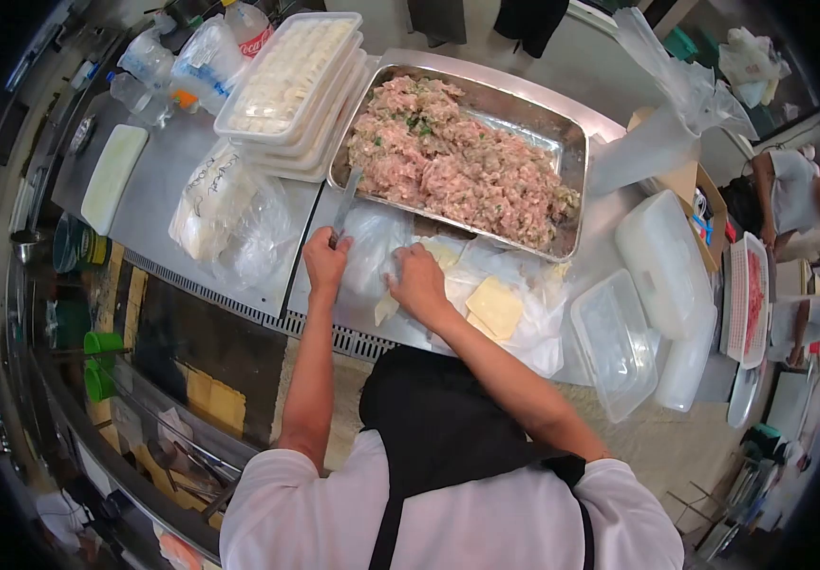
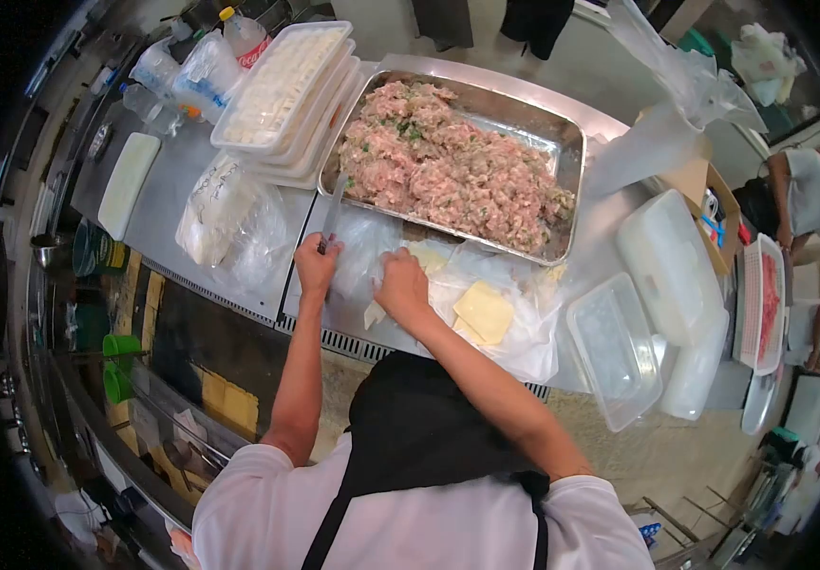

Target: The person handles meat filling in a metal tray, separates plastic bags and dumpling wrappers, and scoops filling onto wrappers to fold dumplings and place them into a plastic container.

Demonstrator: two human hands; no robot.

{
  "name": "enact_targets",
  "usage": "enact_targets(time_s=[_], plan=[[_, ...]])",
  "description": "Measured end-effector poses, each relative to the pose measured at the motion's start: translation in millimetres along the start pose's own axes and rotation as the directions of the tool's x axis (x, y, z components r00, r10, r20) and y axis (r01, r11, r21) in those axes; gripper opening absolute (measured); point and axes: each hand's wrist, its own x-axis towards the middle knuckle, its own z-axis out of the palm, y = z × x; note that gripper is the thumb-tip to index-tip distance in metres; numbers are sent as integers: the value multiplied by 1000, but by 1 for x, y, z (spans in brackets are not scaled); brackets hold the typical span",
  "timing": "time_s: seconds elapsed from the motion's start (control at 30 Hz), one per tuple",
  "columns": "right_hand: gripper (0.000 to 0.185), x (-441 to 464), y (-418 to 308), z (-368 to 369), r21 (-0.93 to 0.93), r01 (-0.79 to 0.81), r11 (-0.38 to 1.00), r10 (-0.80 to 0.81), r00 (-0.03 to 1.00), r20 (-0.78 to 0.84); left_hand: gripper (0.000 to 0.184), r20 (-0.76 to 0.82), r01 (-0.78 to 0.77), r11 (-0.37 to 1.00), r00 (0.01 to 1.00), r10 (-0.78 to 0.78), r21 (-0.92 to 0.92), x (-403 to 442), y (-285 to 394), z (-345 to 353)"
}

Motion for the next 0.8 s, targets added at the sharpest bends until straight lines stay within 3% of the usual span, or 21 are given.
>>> enact_targets(time_s=[0.07,0.1,0.2,0.33,0.4,0.43,0.5,0.53,0.6,0.73,0.8], plan=[[32,3,4,-3,5,-73,997,73,997,8,19,14,15,999,1000,-16,49,-2,-3,2],[34,6,9,-3,11,-141,990,141,990,23,16,-38,22,1000,999,-22,-18,-3,-1,0],[32,10,20,-5,-35,-148,988,151,984,98,14,-71,42,996,996,-47,-75,-2,-1,-3],[27,13,27,2,-17,-209,978,210,974,83,16,-84,26,991,996,-38,-132,-3,9,-10],[30,16,35,11,161,-248,955,242,969,54,20,-3,44,990,999,-44,-138,-11,25,-15],[30,18,38,13,160,-246,956,241,969,48,26,67,61,989,996,-52,-137,-15,32,-14],[29,17,43,15,407,-277,870,315,949,-28,29,66,60,984,997,-49,-168,-27,48,-3],[29,18,45,13,409,-277,869,316,948,-29,32,70,65,979,996,-52,-194,-35,50,-1],[28,26,48,8,550,-574,607,425,819,386,34,31,4,992,1000,0,-130,-41,39,9],[28,31,46,2,475,-621,623,421,779,465,36,-82,-105,994,991,105,4,-47,27,21],[34,32,44,3,487,-463,741,372,886,275,35,-72,-65,998,995,65,-3,-46,23,22]])
